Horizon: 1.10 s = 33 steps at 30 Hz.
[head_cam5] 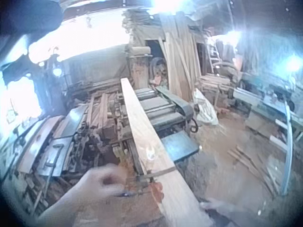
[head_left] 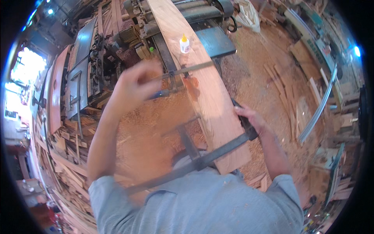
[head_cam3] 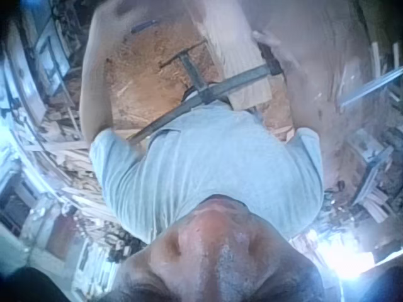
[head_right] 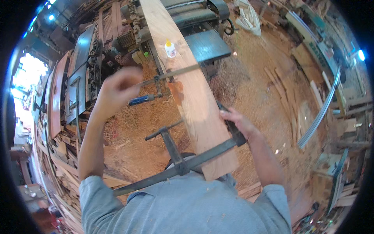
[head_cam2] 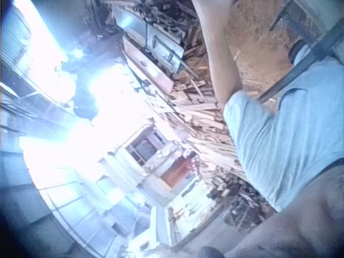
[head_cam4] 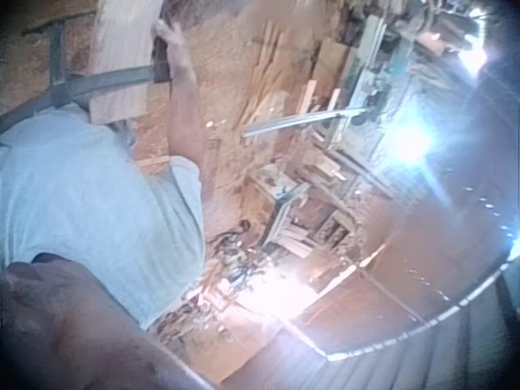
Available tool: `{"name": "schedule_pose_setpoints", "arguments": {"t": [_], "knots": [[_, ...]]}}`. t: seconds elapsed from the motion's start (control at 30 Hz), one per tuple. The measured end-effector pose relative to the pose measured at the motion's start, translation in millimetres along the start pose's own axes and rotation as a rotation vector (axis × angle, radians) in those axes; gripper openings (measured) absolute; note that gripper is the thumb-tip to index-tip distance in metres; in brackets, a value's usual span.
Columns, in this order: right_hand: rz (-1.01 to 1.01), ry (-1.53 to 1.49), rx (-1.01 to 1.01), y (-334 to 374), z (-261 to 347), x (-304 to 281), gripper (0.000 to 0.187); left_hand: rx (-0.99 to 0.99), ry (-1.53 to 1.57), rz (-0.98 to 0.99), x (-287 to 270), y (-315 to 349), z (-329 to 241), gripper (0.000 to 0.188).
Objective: The person applies glue from a bottle to a long wooden plank clamped on a workbench, then uses a ruler to measure and mark the plank. The person repeatedly applies glue along the plank's length and adjusts the clamps.
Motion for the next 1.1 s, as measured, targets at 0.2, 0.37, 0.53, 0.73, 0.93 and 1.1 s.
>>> {"name": "schedule_pose_setpoints", "arguments": {"t": [0.2,0.37,0.53,0.73,0.93,1.1], "knots": [[-0.183,0.067,-0.141,10.8,-1.7,-4.9,0.044,0.057,-0.144,-0.154,35.7,-148.6,47.4,0.089],[-0.318,-0.179,-0.230,79.1,-39.9,4.2,0.050,-0.017,0.158,-0.082,45.6,-168.5,52.4,0.048],[-0.499,-0.133,-0.307,106.3,-79.5,45.9,0.043,0.044,0.183,-0.089,54.0,-137.2,14.4,0.034],[-0.649,-0.031,-0.356,101.3,-69.3,69.8,0.029,0.256,-0.025,0.274,62.6,-39.0,-5.6,0.042],[-0.658,-0.032,-0.437,96.6,-74.4,69.6,0.032,0.507,-0.297,0.373,61.6,-15.6,5.7,0.044],[-0.711,-0.090,-0.451,95.1,-70.3,75.4,0.029,0.529,-0.273,0.413,69.0,-12.2,-0.6,0.039]]}}
Point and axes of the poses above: each hand's wrist, its own y-axis away from the middle knuckle, its own x-axis out of the palm, z = x × y, the point moved 2 cm from there along -y, towards the middle knuckle, and after that the axes turned 13 degrees about y, right-handed, at the moved point
